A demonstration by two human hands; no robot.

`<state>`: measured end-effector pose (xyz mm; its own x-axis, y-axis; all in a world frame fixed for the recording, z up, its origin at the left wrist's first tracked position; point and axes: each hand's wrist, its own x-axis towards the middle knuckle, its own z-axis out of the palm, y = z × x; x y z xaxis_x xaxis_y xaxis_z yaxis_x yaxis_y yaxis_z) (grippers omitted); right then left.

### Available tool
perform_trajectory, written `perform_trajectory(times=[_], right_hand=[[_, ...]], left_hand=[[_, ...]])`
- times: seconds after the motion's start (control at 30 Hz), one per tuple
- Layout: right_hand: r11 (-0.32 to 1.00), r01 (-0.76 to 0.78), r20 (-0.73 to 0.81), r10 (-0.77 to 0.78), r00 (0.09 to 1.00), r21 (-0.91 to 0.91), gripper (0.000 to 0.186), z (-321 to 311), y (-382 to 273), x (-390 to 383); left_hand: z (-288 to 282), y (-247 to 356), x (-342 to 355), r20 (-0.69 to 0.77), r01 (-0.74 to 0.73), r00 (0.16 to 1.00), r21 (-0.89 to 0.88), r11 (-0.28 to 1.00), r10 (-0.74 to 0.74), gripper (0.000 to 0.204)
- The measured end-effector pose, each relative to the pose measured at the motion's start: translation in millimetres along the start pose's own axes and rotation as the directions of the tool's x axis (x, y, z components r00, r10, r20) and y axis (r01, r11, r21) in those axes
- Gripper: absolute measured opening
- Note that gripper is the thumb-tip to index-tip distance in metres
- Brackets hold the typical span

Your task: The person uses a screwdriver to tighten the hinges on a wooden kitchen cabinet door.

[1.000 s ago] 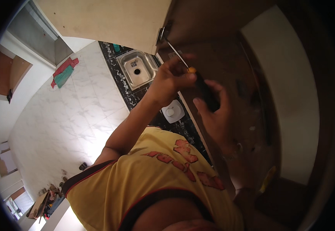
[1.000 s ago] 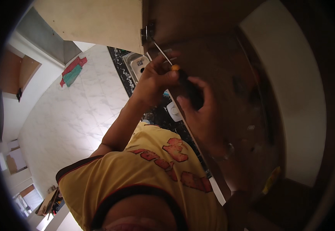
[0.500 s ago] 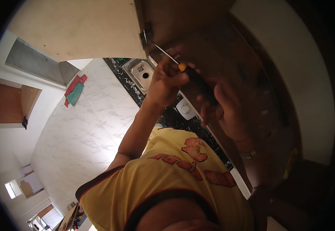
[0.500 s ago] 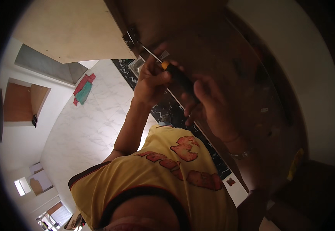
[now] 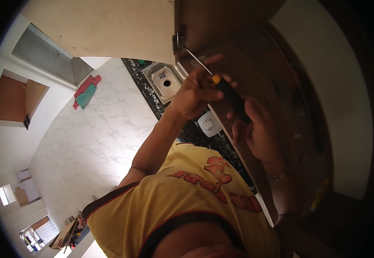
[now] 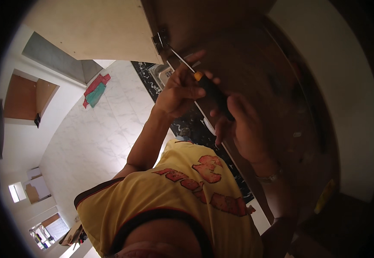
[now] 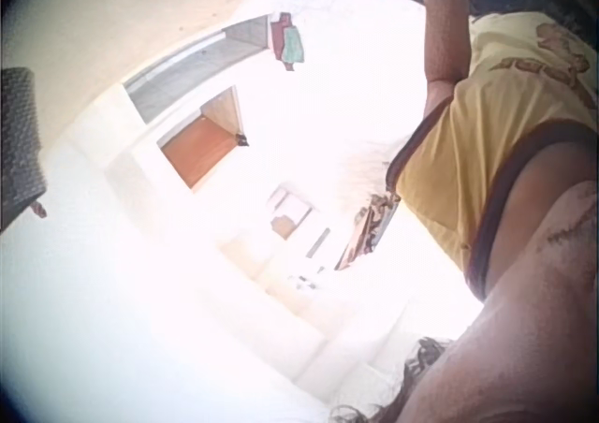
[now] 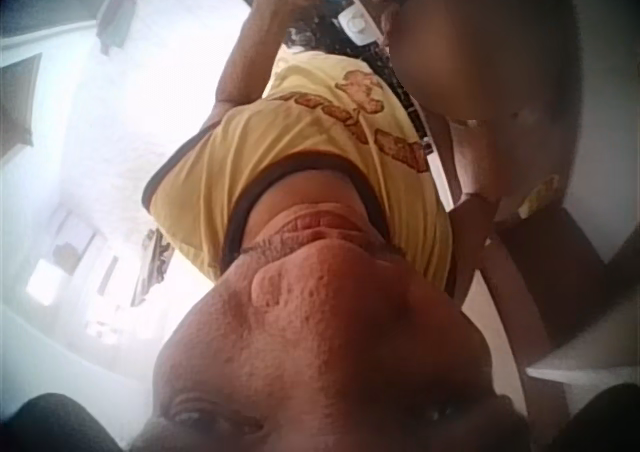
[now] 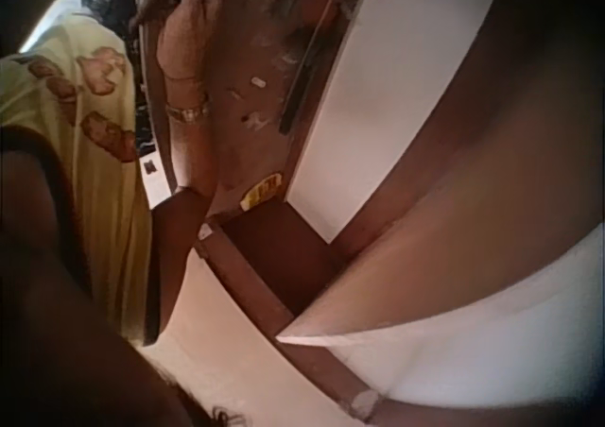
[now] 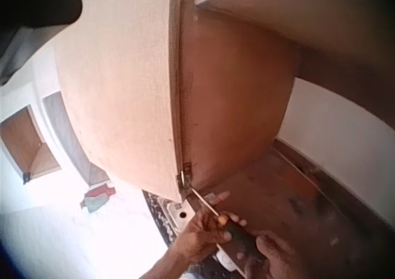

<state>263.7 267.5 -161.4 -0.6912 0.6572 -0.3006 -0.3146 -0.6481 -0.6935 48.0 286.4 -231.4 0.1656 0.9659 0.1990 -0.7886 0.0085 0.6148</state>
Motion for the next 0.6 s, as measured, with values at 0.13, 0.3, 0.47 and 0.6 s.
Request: perform_trajectory(times=[0.13,0.3,0.47,0.6], right_hand=[[0.189,0.168,0.017,-0.615,0.789,-0.968,0.038,9.7,18.5,11.4],[0.500,0.363,-0.037,-0.625,0.780,-0.787,0.036,21.2,36.8,15.7],[0.996,-0.073,-0.018,0.072,0.997,-0.051,0.035,-3.2,12.3,9.7],[-0.070,0.210,0.205,-0.640,0.740,-0.975,0.027,14.4,20.3,22.3]], left_hand=[[18.2,13.2,-4.2,-0.103,0.047,0.993,-0.104,0.994,-0.058,0.064],[5.9,9.3,1.3,-0.198,0.033,0.979,-0.039,0.999,-0.040,0.052],[13.9,8.4,1.3,-0.278,-0.072,0.960,-0.173,0.982,0.021,0.036],[5.3,10.7,7.8,-0.458,-0.153,0.885,-0.117,0.981,0.083,0.022]])
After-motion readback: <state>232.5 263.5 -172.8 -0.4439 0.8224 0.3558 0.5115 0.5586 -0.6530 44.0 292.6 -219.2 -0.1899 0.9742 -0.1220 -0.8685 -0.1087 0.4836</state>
